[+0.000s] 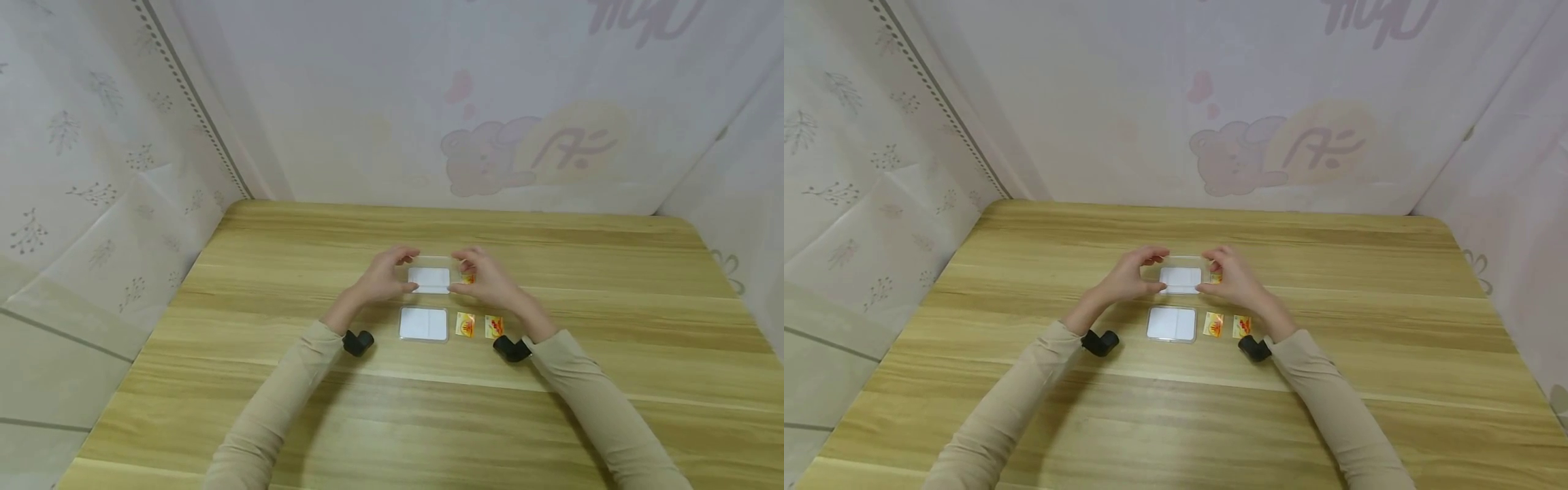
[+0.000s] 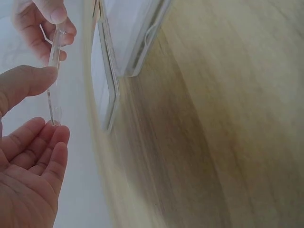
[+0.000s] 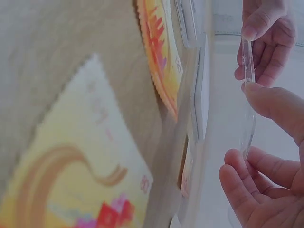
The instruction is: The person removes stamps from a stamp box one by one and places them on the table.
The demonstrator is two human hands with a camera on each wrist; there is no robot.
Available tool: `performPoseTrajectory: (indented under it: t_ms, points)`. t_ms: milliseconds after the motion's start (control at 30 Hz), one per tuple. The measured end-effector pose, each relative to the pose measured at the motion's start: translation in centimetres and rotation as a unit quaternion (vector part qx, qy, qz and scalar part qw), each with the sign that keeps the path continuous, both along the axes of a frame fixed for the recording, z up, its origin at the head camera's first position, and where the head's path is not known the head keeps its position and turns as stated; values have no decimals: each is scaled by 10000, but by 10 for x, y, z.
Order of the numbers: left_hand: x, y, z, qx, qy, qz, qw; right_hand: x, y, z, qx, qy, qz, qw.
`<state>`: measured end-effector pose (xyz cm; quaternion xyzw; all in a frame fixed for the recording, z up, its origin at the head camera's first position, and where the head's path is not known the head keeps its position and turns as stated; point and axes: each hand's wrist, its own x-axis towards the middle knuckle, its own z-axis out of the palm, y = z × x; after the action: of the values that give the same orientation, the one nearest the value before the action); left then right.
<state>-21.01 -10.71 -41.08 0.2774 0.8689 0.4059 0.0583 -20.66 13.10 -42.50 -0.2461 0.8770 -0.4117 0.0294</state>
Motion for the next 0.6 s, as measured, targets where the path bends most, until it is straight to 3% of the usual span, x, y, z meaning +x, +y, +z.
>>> performPoseTrajectory:
  t_ms: [300,600]
  points:
    - [-1,-3,-4,-37,-196,-32,9998,-1,-6,0,410,-9,-23,9992]
    - [0,-4,-5,-295,-433,-7,9986,-1,-12,0,684,-329,-26,9971]
